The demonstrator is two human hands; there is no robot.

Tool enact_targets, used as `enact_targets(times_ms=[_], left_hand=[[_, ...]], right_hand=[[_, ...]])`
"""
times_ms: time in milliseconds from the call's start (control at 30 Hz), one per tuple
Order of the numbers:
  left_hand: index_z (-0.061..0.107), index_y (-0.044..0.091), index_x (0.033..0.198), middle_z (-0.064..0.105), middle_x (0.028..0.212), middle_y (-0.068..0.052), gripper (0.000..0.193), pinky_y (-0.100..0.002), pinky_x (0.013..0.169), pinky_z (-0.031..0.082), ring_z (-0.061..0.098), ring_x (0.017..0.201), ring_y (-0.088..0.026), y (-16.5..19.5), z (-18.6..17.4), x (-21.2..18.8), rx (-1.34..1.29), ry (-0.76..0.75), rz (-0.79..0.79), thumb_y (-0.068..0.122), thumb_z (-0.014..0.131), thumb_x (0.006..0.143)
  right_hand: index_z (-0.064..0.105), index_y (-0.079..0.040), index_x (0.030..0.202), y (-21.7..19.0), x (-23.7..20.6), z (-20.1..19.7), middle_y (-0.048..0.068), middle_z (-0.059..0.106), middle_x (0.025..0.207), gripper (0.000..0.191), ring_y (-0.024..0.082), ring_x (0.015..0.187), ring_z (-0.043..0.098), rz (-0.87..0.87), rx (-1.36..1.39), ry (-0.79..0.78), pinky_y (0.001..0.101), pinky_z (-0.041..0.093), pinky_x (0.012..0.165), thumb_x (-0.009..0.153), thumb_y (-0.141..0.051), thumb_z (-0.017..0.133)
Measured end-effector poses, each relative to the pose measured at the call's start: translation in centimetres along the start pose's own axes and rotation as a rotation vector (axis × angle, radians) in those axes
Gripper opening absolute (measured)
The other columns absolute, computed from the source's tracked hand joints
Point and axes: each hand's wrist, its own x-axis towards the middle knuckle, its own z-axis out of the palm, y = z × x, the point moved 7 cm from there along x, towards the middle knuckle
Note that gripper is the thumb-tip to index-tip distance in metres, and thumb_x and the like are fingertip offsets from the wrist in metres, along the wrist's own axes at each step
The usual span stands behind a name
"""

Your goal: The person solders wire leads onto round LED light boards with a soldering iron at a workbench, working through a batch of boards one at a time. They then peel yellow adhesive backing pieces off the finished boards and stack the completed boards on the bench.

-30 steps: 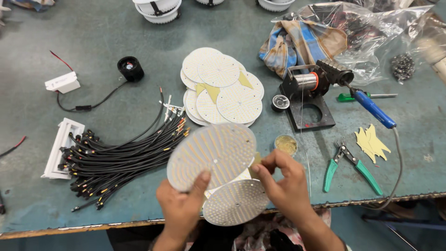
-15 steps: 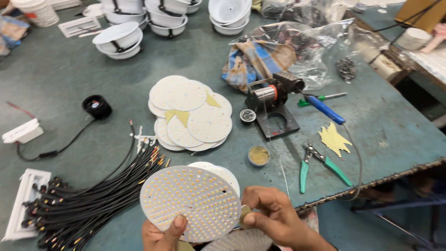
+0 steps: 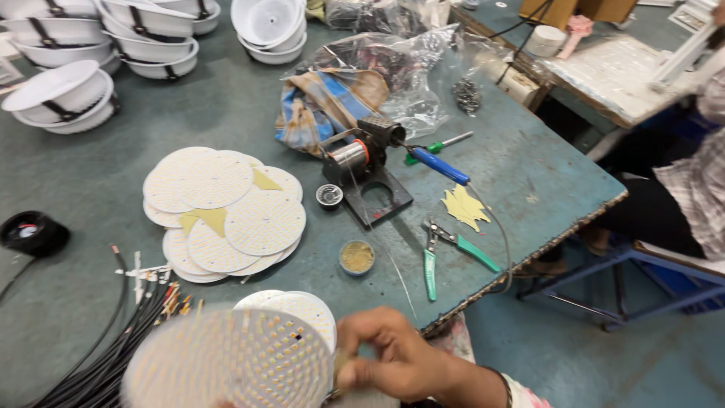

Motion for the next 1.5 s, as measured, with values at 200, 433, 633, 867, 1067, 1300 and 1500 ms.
enact_targets(times_ms=[200, 433, 633, 867, 1067, 1300, 1500], left_hand=[[0.062, -0.011, 0.131, 0.073, 0.12, -0.028, 0.058, -0.045, 0.099, 0.052, 0.072, 0.109, -0.034, -0.3, -0.1, 0.6, 0.028, -0.015, 0.016, 0.019, 0.077, 0.084], [0.064, -0.01, 0.129, 0.074, 0.12, -0.027, 0.055, -0.044, 0.101, 0.051, 0.071, 0.111, -0.032, 1.4, -0.6, 1.5, 0.089, -0.023, 0.095, 0.018, 0.078, 0.084], [0.065, -0.009, 0.128, 0.075, 0.119, -0.026, 0.053, -0.043, 0.102, 0.05, 0.071, 0.112, -0.031, 4.9, -2.7, 1.0, 0.247, -0.024, 0.26, 0.017, 0.078, 0.084], [0.067, -0.008, 0.126, 0.075, 0.118, -0.025, 0.05, -0.042, 0.104, 0.049, 0.071, 0.113, -0.03, 0.3, -1.4, -1.0, 0.288, -0.064, 0.094, 0.016, 0.078, 0.084], [0.069, -0.007, 0.125, 0.076, 0.118, -0.024, 0.048, -0.041, 0.105, 0.048, 0.071, 0.114, -0.029, 1.2, -1.8, -0.6, 0.321, -0.047, 0.163, 0.016, 0.078, 0.084], [0.07, -0.006, 0.123, 0.077, 0.117, -0.023, 0.045, -0.039, 0.107, 0.046, 0.071, 0.115, -0.028, 3.0, -2.7, -0.3, 0.481, 0.013, 0.411, 0.015, 0.079, 0.084], [0.07, -0.007, 0.122, 0.079, 0.113, -0.021, 0.048, -0.036, 0.101, 0.052, 0.075, 0.107, -0.025, 2.7, -2.2, -0.2, 0.336, 0.21, 0.225, 0.013, 0.08, 0.08]], right_hand=[[0.058, -0.001, 0.087, 2.3, 1.6, -1.3, 0.005, 0.062, 0.086, 0.017, 0.011, 0.082, 0.058, 0.171, 0.253, 0.146, 0.0268, 0.046, 0.077, 0.095, -0.004, 0.073], [0.061, 0.001, 0.088, -1.9, 0.2, -1.4, 0.007, 0.065, 0.085, 0.021, 0.012, 0.08, 0.063, -0.169, -0.503, 0.286, 0.0286, 0.048, 0.071, 0.095, -0.011, 0.076], [0.061, 0.001, 0.089, 2.8, 1.8, -1.8, 0.006, 0.068, 0.086, 0.024, 0.012, 0.078, 0.062, 0.22, 0.097, 0.125, 0.027, 0.048, 0.069, 0.095, -0.017, 0.076], [0.063, -0.002, 0.09, 3.4, 0.9, -2.9, 0.003, 0.069, 0.084, 0.023, 0.009, 0.078, 0.066, 0.098, -0.229, 0.296, 0.0252, 0.053, 0.072, 0.097, -0.021, 0.074], [0.064, -0.001, 0.096, 8.5, 1.8, -2.0, 0.003, 0.07, 0.09, 0.021, 0.007, 0.076, 0.064, 0.472, 0.552, 0.157, 0.021, 0.051, 0.069, 0.095, -0.018, 0.076], [0.068, -0.001, 0.103, 6.1, 1.0, -3.6, 0.003, 0.073, 0.091, 0.027, 0.008, 0.079, 0.066, 0.172, 0.335, 0.468, 0.0228, 0.054, 0.073, 0.085, -0.021, 0.072], [0.055, -0.003, 0.105, 3.6, 0.4, -3.3, 0.003, 0.057, 0.099, 0.015, 0.009, 0.086, 0.053, -0.293, 0.095, 0.713, 0.0266, 0.047, 0.077, 0.098, -0.008, 0.067]])
